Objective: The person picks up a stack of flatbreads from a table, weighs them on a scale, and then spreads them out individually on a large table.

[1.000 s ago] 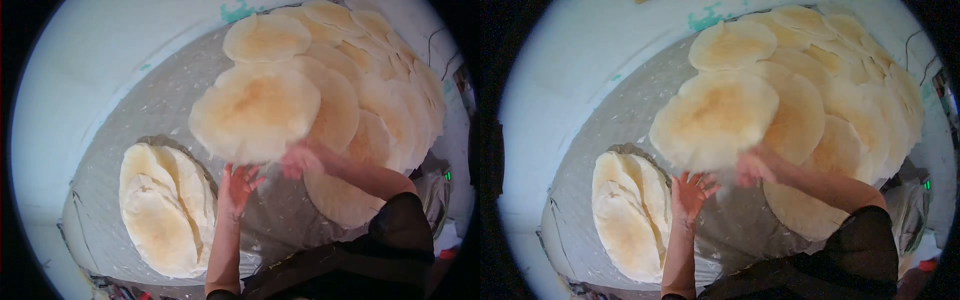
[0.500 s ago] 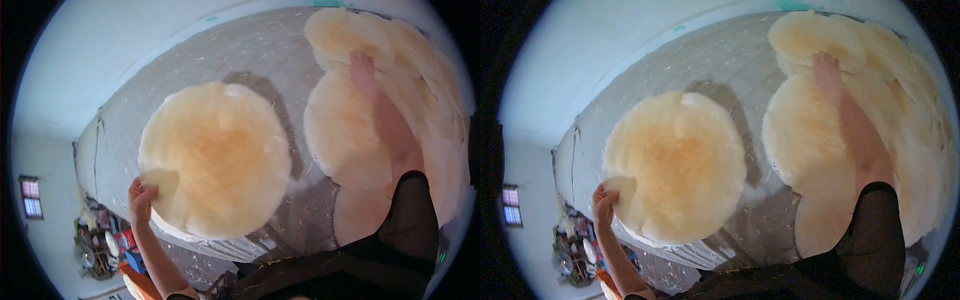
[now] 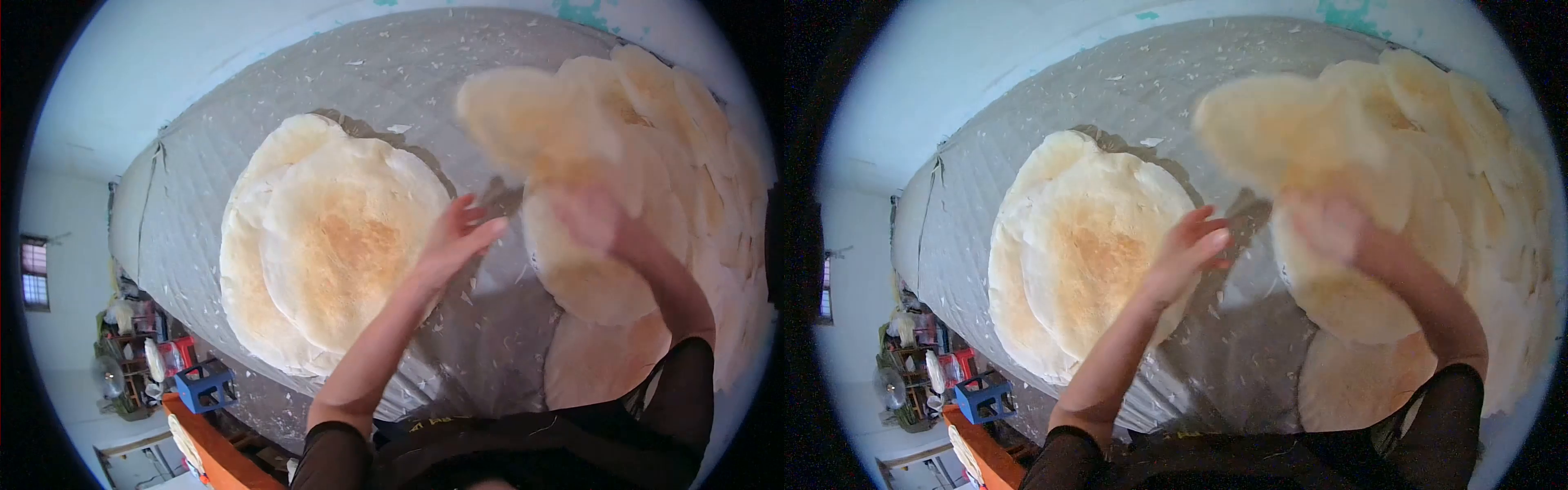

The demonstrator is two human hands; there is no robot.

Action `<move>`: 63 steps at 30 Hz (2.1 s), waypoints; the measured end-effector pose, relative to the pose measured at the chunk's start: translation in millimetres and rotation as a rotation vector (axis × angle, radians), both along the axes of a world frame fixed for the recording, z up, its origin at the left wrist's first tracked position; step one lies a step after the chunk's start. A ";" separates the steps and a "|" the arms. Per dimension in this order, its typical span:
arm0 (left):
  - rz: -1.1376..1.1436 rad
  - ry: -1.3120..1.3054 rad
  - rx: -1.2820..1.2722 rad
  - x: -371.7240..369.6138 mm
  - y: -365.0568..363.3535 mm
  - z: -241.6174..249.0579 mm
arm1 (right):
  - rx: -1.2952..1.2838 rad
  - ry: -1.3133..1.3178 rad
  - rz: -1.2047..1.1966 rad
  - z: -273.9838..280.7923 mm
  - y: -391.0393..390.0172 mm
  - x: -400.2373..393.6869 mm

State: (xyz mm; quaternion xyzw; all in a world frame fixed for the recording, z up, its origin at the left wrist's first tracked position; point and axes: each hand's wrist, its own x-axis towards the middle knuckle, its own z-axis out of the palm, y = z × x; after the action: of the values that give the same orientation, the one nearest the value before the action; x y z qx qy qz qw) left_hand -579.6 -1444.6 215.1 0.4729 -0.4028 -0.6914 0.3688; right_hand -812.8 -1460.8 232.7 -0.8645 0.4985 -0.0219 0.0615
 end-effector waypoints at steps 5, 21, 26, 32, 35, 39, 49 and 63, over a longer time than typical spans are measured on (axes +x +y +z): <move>0.345 0.090 -0.043 -35.9 -7.5 -29.7 | 0.444 -0.453 -0.047 25.9 43.6 0.0; 0.881 -1.165 -0.268 337.8 0.3 -13.6 | -0.268 0.207 -0.358 -69.5 149.0 11.7; 0.398 -0.421 -0.402 253.5 55.5 -3.6 | 0.112 0.103 -0.466 -59.4 140.4 -34.5; -0.312 0.176 0.077 79.0 128.1 3.8 | 0.103 0.156 -0.316 59.8 186.4 42.3; -0.277 0.364 0.331 27.1 145.8 -5.1 | 0.299 -0.207 -0.173 26.2 233.8 82.0; -0.092 0.083 -0.064 27.0 138.7 -28.3 | 0.173 -0.274 -0.497 2.1 273.4 75.8; 0.114 -0.301 -0.251 275.9 78.5 56.5 | -0.172 0.269 -0.572 -76.5 348.9 48.5; 0.321 -1.005 -0.832 287.6 161.6 -12.2 | -0.453 -0.050 -0.420 190.6 175.0 93.7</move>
State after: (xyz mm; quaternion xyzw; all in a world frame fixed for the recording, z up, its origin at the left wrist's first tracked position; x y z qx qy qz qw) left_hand -291.9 -1283.0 202.9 0.6100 -0.6830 -0.1108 0.3861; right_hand -719.1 -1285.9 423.3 -0.7335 0.6470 -0.1658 -0.1264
